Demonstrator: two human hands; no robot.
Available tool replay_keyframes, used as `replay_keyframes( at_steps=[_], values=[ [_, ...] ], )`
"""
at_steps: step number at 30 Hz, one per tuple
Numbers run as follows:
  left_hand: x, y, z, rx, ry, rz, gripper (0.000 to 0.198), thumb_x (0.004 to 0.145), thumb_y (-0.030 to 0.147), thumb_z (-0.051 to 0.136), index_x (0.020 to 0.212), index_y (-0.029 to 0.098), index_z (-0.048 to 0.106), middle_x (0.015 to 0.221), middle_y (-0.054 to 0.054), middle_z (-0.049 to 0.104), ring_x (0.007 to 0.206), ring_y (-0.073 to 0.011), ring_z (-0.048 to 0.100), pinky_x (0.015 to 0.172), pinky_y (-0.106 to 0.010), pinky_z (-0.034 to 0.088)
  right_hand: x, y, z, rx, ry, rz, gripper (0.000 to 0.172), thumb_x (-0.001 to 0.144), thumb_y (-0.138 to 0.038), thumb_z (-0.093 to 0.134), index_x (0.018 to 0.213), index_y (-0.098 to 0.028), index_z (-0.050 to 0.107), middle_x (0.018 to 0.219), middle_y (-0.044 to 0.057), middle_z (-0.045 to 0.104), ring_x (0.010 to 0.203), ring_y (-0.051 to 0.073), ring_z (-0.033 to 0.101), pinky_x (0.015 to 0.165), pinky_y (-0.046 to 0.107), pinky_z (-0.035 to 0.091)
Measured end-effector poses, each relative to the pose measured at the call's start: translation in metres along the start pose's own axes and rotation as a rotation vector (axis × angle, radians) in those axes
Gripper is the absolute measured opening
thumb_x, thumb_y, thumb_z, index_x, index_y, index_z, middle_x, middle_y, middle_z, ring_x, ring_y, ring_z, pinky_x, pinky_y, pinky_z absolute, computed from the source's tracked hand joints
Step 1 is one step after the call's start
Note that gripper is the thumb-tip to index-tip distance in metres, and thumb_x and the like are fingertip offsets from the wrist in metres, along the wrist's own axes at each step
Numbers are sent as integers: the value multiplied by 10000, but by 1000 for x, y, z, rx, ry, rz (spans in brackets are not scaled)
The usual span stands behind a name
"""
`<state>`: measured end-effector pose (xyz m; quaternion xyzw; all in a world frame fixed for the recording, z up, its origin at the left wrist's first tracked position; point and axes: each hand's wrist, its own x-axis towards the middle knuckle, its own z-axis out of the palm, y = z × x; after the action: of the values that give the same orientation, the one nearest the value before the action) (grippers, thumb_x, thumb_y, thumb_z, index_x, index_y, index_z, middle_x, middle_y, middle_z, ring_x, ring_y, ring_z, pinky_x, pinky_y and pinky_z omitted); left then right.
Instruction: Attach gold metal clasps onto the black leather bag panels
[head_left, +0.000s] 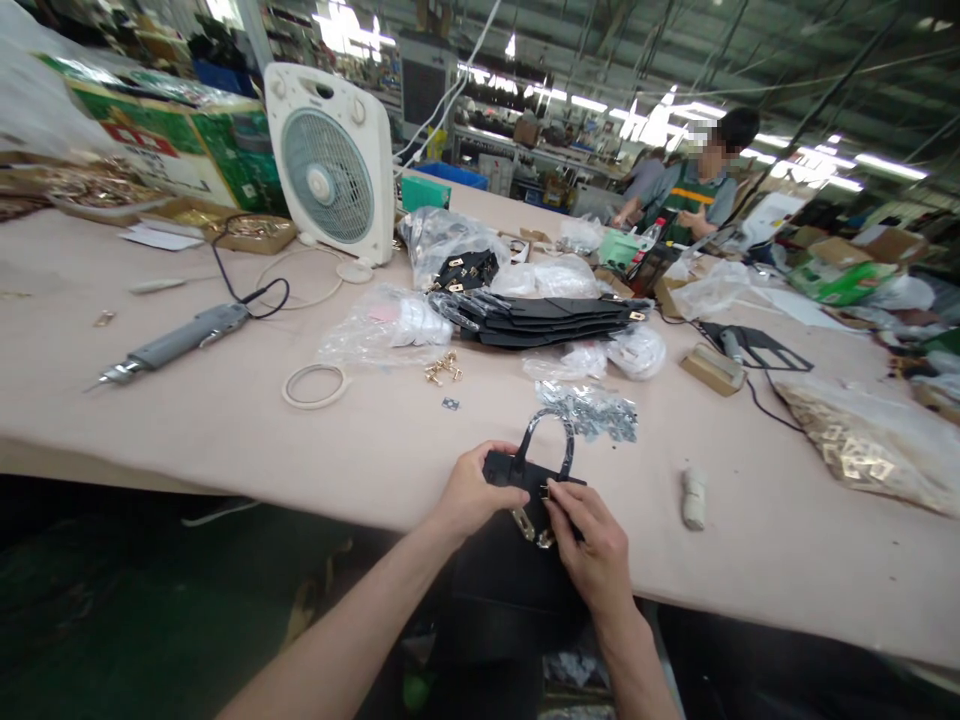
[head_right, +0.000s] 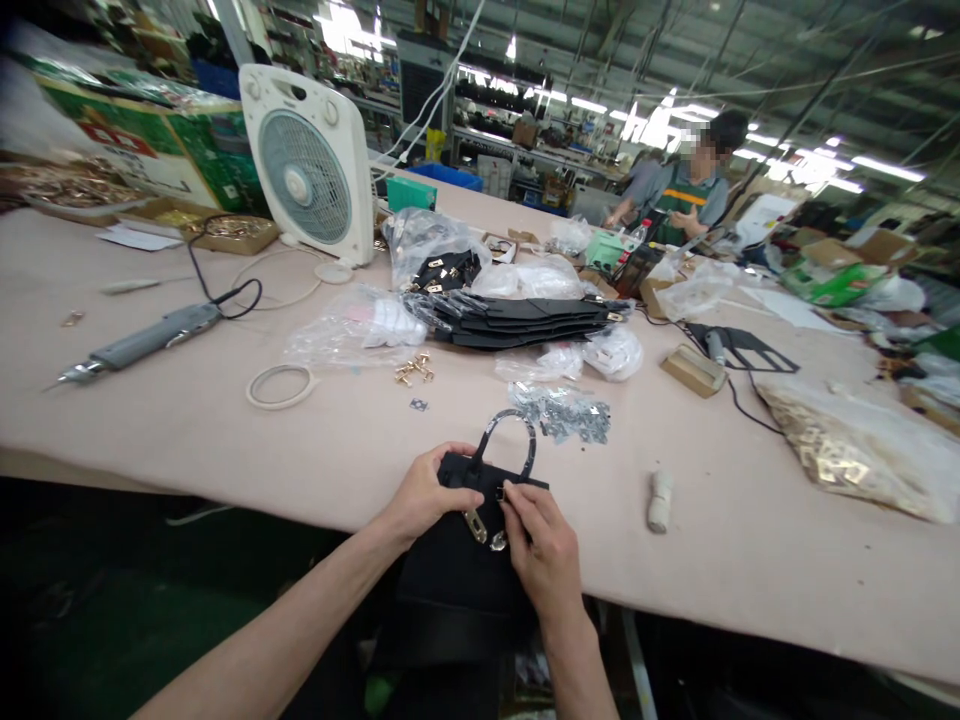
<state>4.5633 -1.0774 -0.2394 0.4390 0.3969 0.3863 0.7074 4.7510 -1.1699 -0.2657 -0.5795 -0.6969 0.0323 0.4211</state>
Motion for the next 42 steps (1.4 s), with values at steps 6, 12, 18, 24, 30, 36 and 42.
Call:
replay_keyframes(
  at_steps=[6, 12, 18, 24, 30, 36, 42],
  values=[
    [0, -3, 0, 14, 0, 8, 528, 503, 138, 893, 1008, 134, 738, 875, -36, 769, 790, -196, 707, 742, -299, 563, -2, 0, 1, 2, 2, -27, 440, 987, -153, 617, 1382, -342, 663, 1153, 87, 728, 1041, 232, 715, 904, 398, 631],
    [0, -4, 0, 41, -8, 22, 487, 517, 143, 883, 985, 130, 750, 852, -33, 769, 778, -198, 706, 732, -297, 561, -1, 2, 0, 42, -40, -19, 433, 1009, -161, 578, 1391, -347, 656, 1168, 89, 728, 1052, 228, 714, 897, 388, 637],
    [-2, -2, 0, 31, -16, 20, 467, 519, 137, 874, 968, 136, 747, 815, -12, 753, 743, -176, 686, 723, -279, 537, 3, -2, 0, 25, -77, -16, 413, 1023, -170, 548, 1386, -334, 658, 1156, 94, 717, 1042, 217, 716, 895, 374, 641],
    [-3, 1, 2, 47, -19, 19, 472, 526, 137, 867, 981, 139, 740, 834, -15, 754, 763, -185, 690, 743, -292, 539, 1, -1, -1, -16, -111, -23, 444, 1027, -172, 541, 1437, -329, 610, 1166, 100, 699, 1078, 225, 694, 911, 385, 626],
    [-2, 4, 1, 196, -80, 7, 310, 575, 112, 783, 875, 144, 712, 764, 13, 710, 714, -159, 643, 670, -253, 493, -3, -1, 2, -93, -92, -25, 404, 1022, -171, 553, 1399, -291, 634, 1125, 100, 703, 1031, 220, 696, 881, 375, 620],
    [0, -3, -6, 357, -80, 84, 256, 637, 122, 729, 883, 169, 670, 793, 25, 687, 743, -155, 619, 668, -240, 477, 2, -7, 6, -146, -94, -8, 320, 1020, -207, 554, 1309, -241, 687, 1067, 104, 714, 949, 219, 709, 865, 372, 619],
    [-1, -3, -4, 342, -92, 100, 238, 635, 120, 717, 858, 166, 650, 780, 28, 680, 727, -148, 608, 660, -234, 464, -2, -11, 13, -223, -75, -4, 323, 1028, -197, 537, 1319, -224, 674, 1047, 105, 705, 925, 213, 698, 818, 348, 609]
  ],
)
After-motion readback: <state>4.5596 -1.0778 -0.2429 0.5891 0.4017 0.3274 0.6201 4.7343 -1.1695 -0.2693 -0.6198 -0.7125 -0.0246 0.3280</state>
